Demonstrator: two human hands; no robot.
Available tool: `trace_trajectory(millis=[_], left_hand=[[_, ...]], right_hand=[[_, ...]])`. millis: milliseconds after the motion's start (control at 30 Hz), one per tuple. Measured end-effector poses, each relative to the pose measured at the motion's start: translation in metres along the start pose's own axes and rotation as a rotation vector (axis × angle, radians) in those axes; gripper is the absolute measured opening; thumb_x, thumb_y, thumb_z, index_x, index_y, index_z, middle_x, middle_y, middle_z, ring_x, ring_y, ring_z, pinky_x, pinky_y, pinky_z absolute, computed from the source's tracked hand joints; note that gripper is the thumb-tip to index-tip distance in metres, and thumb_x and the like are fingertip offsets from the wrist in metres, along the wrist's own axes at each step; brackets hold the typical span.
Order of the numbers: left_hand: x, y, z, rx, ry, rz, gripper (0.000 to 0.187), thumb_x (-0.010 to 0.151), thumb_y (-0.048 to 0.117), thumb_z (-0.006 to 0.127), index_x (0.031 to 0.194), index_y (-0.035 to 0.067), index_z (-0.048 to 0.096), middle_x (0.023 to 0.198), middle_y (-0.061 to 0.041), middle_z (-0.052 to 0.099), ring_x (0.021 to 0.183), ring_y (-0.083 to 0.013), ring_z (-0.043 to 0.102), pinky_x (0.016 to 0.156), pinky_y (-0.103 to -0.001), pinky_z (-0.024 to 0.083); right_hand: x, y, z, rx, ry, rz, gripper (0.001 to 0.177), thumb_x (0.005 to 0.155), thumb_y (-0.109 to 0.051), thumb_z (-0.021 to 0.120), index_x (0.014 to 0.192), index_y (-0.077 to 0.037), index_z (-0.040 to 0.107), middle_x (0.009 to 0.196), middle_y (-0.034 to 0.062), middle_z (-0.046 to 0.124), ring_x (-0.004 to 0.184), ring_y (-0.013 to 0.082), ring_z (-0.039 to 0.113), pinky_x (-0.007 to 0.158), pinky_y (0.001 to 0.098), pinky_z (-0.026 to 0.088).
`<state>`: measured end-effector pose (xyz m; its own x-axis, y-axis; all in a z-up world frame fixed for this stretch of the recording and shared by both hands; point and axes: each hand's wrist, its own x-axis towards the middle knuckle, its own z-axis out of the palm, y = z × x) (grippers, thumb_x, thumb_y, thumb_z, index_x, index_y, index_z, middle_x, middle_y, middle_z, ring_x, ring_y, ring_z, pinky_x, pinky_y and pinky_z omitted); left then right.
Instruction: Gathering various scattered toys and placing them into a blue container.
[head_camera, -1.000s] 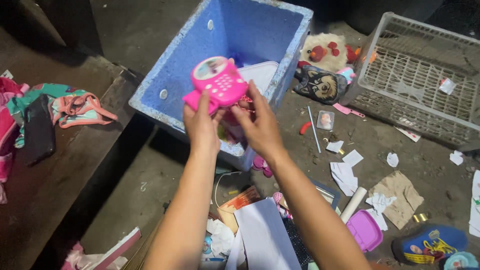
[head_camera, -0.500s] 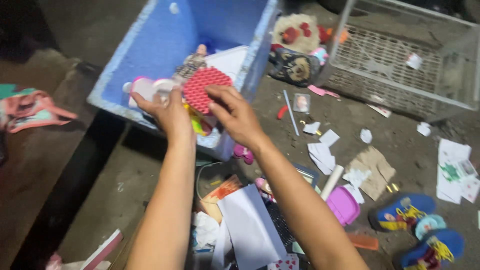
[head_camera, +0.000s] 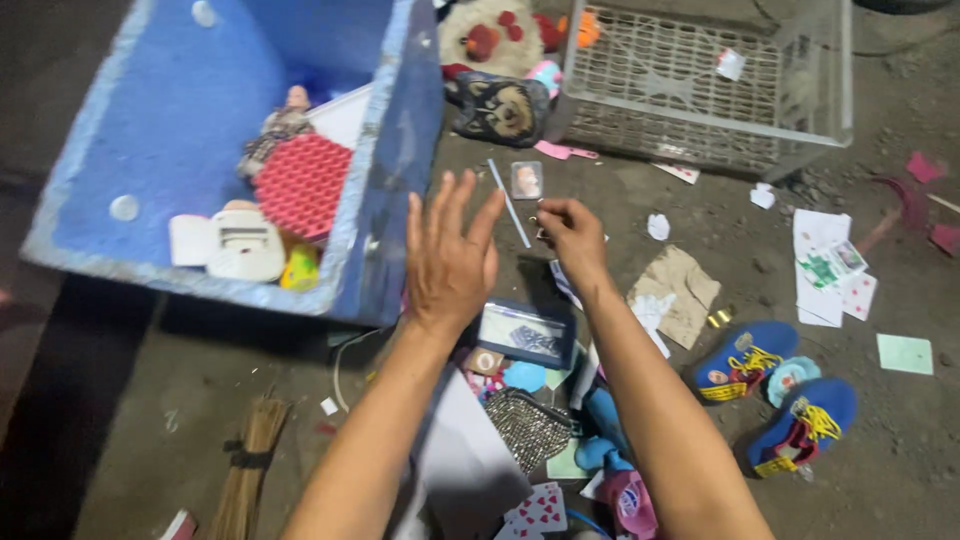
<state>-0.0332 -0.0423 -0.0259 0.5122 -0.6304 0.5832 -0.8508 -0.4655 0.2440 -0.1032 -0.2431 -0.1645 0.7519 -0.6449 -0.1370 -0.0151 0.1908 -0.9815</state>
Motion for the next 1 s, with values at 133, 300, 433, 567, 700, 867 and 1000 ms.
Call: trace_trajectory(millis=[133,300,433,567,700,867,1000], left_hand=[[-0.011,-0.008,0.062,-0.031,-0.093,0.033,0.059,0.084,0.012,0.071,0.142,0.017,0.057,0.151,-0.015,0.050,0.145,-0.0370,0.043,0.122,-0.062,0.028],[-0.005,-0.042,0.128,0.013,-0.267,-0.067,0.058,0.083,0.012,0.068,0.140,0.012,0.059,0.148,-0.019,0.050,0.142,-0.0393,0.043,0.119,-0.058,0.028],[-0.007,-0.063,0.172,0.057,-0.331,-0.173,0.051,0.086,0.015,0.066,0.137,0.014,0.061,0.147,-0.018,0.051,0.141,-0.0383,0.044,0.119,-0.056,0.028],[-0.021,-0.077,0.210,0.147,-0.500,-0.251,0.041,0.092,0.016,0.064,0.134,0.017,0.062,0.147,-0.017,0.052,0.142,-0.0360,0.044,0.121,-0.054,0.029],[-0.019,-0.062,0.211,0.142,-0.658,-0.278,0.051,0.089,0.018,0.066,0.139,0.022,0.059,0.143,-0.018,0.049,0.141,-0.0375,0.042,0.118,-0.055,0.029],[-0.023,-0.053,0.215,0.001,-0.617,-0.344,0.059,0.080,0.019,0.072,0.137,0.023,0.058,0.147,-0.016,0.045,0.136,-0.0399,0.042,0.113,-0.053,0.032],[-0.027,-0.059,0.237,-0.003,-0.632,-0.356,0.059,0.085,0.014,0.067,0.141,0.026,0.056,0.147,-0.015,0.047,0.131,-0.0390,0.048,0.111,-0.051,0.039]], right_hand=[[0.012,0.047,-0.049,-0.426,0.148,-0.089,0.020,0.094,-0.015,0.072,0.110,-0.004,0.073,0.093,0.0059,0.075,0.083,0.0142,0.068,0.073,0.0293,0.054],[0.035,0.052,-0.035,-0.817,0.186,-0.200,0.021,0.091,-0.018,0.073,0.109,-0.007,0.076,0.106,0.0144,0.073,0.095,0.0280,0.071,0.084,0.0404,0.056],[0.070,0.055,-0.013,-1.079,0.057,-0.173,0.031,0.091,-0.025,0.070,0.120,-0.014,0.073,0.128,0.0139,0.066,0.123,0.0349,0.060,0.105,0.0449,0.048],[0.094,0.045,0.012,-1.288,-0.104,-0.117,0.050,0.087,-0.038,0.073,0.136,-0.032,0.064,0.158,0.0210,0.029,0.136,0.0475,0.036,0.107,0.0529,0.037],[0.111,0.038,0.027,-1.412,-0.194,0.026,0.056,0.088,-0.052,0.069,0.142,-0.045,0.057,0.168,0.0162,0.012,0.148,0.0471,0.022,0.111,0.0594,0.024],[0.095,0.070,0.014,-1.287,-0.051,-0.181,0.035,0.090,-0.039,0.074,0.122,-0.026,0.072,0.162,0.0191,0.036,0.136,0.0425,0.042,0.108,0.0526,0.038],[0.057,0.068,-0.002,-1.229,0.146,-0.378,0.035,0.086,-0.027,0.078,0.119,-0.017,0.074,0.142,0.0151,0.051,0.127,0.0404,0.050,0.104,0.0539,0.042]])
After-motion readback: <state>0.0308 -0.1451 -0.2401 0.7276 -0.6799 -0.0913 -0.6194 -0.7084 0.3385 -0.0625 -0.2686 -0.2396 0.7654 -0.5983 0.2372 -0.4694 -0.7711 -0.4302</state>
